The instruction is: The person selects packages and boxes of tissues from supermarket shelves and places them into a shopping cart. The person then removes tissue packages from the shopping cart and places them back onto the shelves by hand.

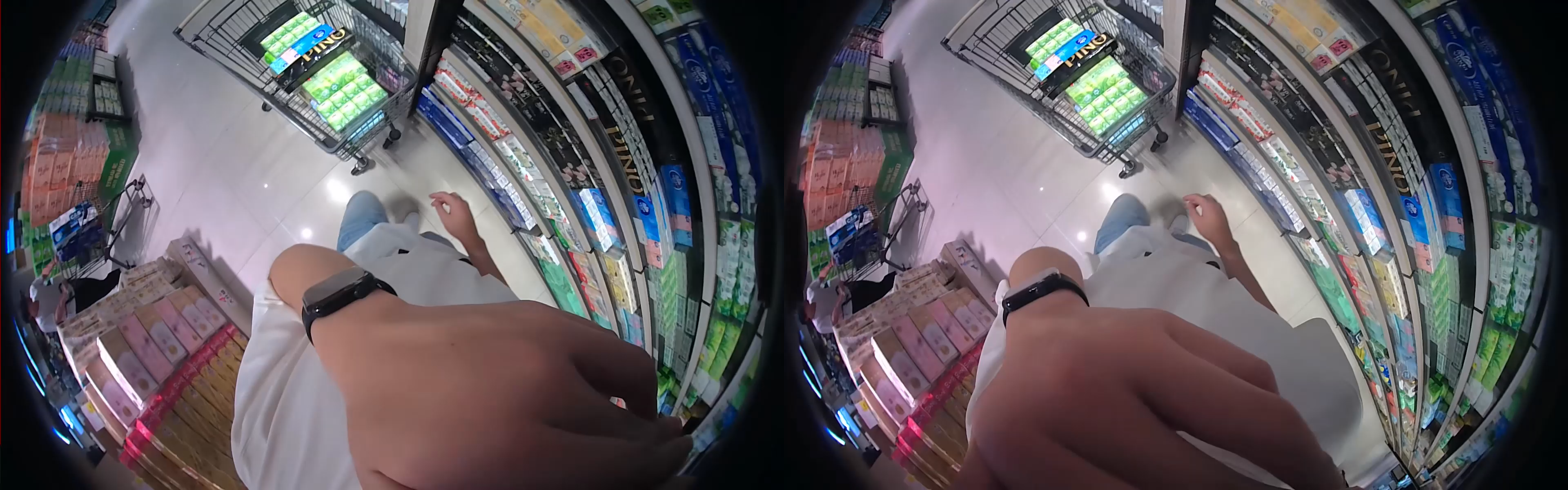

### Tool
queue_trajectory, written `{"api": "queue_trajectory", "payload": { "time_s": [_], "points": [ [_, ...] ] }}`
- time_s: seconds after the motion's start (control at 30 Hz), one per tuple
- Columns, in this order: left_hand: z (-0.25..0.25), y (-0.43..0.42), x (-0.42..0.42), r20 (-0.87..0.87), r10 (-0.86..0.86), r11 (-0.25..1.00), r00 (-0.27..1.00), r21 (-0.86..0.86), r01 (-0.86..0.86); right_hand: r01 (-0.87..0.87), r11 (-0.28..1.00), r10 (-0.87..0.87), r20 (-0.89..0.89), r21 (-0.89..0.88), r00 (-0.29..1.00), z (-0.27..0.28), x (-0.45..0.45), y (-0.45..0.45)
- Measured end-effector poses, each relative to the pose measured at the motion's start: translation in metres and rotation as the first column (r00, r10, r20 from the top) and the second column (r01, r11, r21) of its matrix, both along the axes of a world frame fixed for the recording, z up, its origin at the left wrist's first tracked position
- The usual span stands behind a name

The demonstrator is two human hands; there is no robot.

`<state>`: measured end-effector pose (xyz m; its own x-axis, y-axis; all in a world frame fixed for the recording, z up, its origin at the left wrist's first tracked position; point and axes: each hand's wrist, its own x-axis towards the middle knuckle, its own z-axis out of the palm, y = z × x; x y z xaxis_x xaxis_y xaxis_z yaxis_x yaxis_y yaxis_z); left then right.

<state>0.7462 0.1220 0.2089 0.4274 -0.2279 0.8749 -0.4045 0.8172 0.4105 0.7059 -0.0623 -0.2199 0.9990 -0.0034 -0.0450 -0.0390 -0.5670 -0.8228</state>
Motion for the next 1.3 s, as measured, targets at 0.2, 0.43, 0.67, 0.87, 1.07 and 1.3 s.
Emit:
{"api": "queue_trajectory", "payload": {
  "time_s": [0.2, 0.43, 0.67, 0.87, 1.07, 1.3],
  "points": [
    [-0.009, 0.081, 0.025, 0.020, 0.069, 0.998, 0.997, -0.003, -0.069, -0.093, 0.996, 0.090, -0.119, -0.013, 0.989, -0.013, 0.017, 0.045],
    [-0.026, 0.244, 0.055, 0.022, 0.336, 0.939, 0.942, 0.068, -0.336, -0.385, 0.914, 0.360, -0.186, -0.124, 0.914, -0.043, 0.087, 0.153],
    [-0.039, 0.387, 0.074, -0.004, 0.519, 0.846, 0.855, 0.146, -0.513, -0.382, 0.924, 0.378, -0.226, 0.030, 0.898, -0.047, 0.170, 0.295],
    [-0.056, 0.466, 0.139, -0.024, 0.381, 0.920, 0.924, 0.115, -0.376, -0.198, 0.980, 0.194, -0.147, -0.007, 0.970, -0.025, 0.211, 0.347],
    [-0.074, 0.478, 0.230, -0.118, 0.073, 0.989, 0.990, 0.137, -0.056, 0.172, 0.985, -0.172, -0.103, -0.003, 0.980, -0.054, 0.261, 0.331],
    [-0.092, 0.465, 0.326, -0.254, 0.125, 0.977, 0.959, -0.135, -0.163, 0.580, 0.753, -0.397, -0.488, 0.310, 0.777, -0.133, 0.401, 0.331]
  ]
}}
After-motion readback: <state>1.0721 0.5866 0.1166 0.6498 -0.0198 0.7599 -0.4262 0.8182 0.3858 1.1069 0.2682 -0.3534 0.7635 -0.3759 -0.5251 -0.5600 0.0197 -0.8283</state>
